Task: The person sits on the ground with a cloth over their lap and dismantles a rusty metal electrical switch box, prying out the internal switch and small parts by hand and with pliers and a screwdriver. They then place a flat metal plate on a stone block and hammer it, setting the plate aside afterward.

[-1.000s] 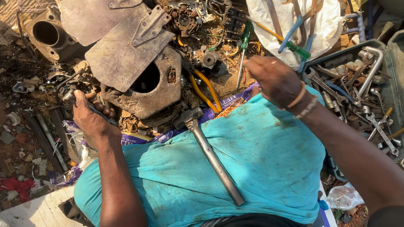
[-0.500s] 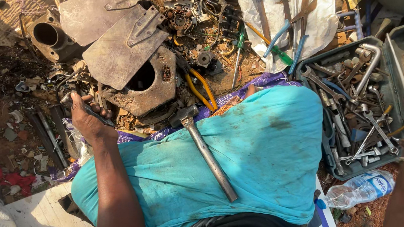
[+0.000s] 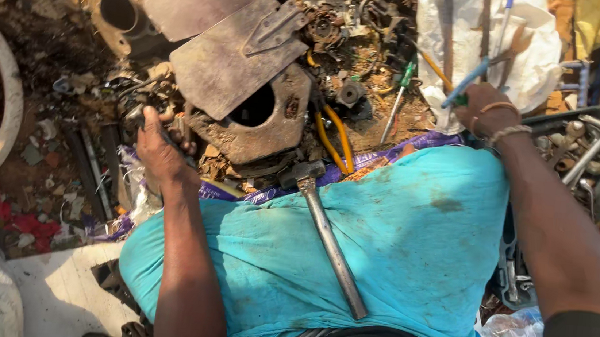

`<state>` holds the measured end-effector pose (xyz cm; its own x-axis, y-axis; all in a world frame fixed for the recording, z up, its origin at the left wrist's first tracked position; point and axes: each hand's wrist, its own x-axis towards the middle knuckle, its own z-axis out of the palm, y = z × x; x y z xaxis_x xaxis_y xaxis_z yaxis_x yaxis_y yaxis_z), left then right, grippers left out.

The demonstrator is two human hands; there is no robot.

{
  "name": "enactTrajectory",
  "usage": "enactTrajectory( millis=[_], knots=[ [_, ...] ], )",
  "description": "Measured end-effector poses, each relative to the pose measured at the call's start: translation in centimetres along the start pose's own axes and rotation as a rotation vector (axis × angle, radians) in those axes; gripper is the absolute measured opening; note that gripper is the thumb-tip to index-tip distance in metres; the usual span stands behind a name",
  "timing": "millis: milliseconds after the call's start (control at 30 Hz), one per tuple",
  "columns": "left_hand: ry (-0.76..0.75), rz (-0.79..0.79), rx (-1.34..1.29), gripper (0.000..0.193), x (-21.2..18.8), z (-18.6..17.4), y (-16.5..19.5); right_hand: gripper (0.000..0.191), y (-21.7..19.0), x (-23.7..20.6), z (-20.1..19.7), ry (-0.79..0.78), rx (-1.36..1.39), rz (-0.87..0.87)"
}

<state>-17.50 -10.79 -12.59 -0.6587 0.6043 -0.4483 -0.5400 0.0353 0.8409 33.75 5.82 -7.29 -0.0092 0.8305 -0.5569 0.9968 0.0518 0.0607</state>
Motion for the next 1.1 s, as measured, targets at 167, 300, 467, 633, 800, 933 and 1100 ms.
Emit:
enactTrajectory(
  millis=[167,300,467,633,800,933,1100],
  knots=[
    [-0.045,0.006,-0.033,0.038,1.3,-0.4,-0.9,0.046,-1.6,-10.3,-4.1,0.080,-0.049,0.103],
    [-0.075,0.032,0.010,0.039,1.0,-0.2,-1.0,0.035,-6.5,-19.7,-5.8,0.413,0.303,-0.035],
    [-0.073,0.049,-0.014,0.040,0.3,-0.7,-0.1,0.027,-13.8,-18.4,-2.3,0.450,0.335,-0.549],
    [0.001,-0.042,-0.115,0.041,0.2,-2.1,1.2,0.022,-20.2,-15.8,-4.0,0.304,0.007,-0.545],
    [-0.028,-0.010,-0.174,0.040,0.5,-1.8,1.7,0.021,-23.4,-19.7,-10.4,0.432,-0.131,-0.581],
    [-0.013,-0.038,-0.129,0.041,0.7,-1.5,1.5,0.019,-25.1,-20.4,-10.5,0.408,-0.066,-0.662],
    [-0.052,-0.002,-0.196,0.041,0.7,-2.2,1.3,0.019,-25.4,-18.9,-8.6,0.497,-0.270,-0.610]
  ],
)
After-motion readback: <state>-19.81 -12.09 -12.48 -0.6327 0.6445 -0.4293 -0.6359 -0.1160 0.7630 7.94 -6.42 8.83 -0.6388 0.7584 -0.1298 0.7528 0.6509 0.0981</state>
